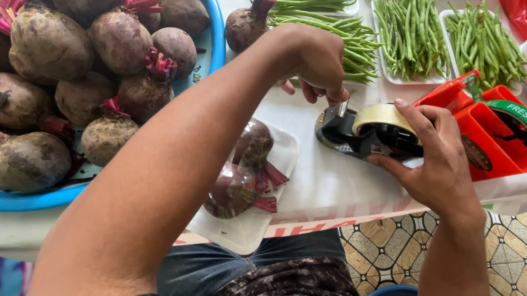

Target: The person places beets onto a white foam tray, wraps the tray with plastic film, and then secures the film using a tape dispenser and a green produce sealer.

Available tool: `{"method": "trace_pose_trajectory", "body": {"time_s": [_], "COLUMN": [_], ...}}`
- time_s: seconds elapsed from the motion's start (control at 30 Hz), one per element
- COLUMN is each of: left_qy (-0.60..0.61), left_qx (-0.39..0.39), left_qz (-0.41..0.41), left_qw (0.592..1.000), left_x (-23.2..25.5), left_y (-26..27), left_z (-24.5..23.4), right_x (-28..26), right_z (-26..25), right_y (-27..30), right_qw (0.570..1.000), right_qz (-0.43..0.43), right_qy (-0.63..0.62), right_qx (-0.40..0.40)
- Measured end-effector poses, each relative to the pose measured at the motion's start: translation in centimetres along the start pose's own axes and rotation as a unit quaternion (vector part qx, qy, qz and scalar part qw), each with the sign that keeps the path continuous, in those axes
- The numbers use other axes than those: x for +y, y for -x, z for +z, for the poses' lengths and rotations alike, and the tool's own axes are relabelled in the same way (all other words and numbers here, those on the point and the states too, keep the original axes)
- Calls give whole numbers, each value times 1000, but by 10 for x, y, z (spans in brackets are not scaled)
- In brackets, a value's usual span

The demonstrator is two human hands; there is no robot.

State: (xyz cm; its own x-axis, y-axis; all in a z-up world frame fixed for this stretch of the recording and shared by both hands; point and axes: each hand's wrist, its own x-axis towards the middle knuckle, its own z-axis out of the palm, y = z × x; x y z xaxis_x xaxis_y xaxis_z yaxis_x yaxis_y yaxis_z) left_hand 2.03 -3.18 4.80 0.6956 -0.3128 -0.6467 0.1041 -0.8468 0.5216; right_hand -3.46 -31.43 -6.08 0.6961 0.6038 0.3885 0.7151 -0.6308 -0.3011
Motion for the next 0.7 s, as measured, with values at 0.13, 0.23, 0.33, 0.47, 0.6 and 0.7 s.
{"method": "trace_pose_trajectory", "body": {"time_s": [0.13, 0.23, 0.33, 0.47, 0.6, 0.7], "left_qy": [0, 32, 71, 176, 174, 179], "left_qx": [-10, -16, -17, -17, -20, -19], "left_qz": [-14, -21, -13, 28, 61, 94], "left_qw": [1000, 999, 997, 984, 983, 979], "left_x": [-2, -9, -18, -40, -50, -59], "left_y": [-1, -7, -13, -30, -43, -53], "left_z": [1, 4, 10, 24, 30, 38], "right_x": [-1, -4, -5, -4, -4, -4], "right_z": [-2, -3, -3, -3, -3, -3], "right_y": [0, -2, -3, -2, -3, -2], "right_qw": [1000, 1000, 1000, 1000, 1000, 1000], "right_qz": [-6, -5, -7, -1, 2, -6], "right_qy": [10, 19, 17, 23, 21, 22], "right_qx": [-14, -20, -18, -19, -20, -20]}}
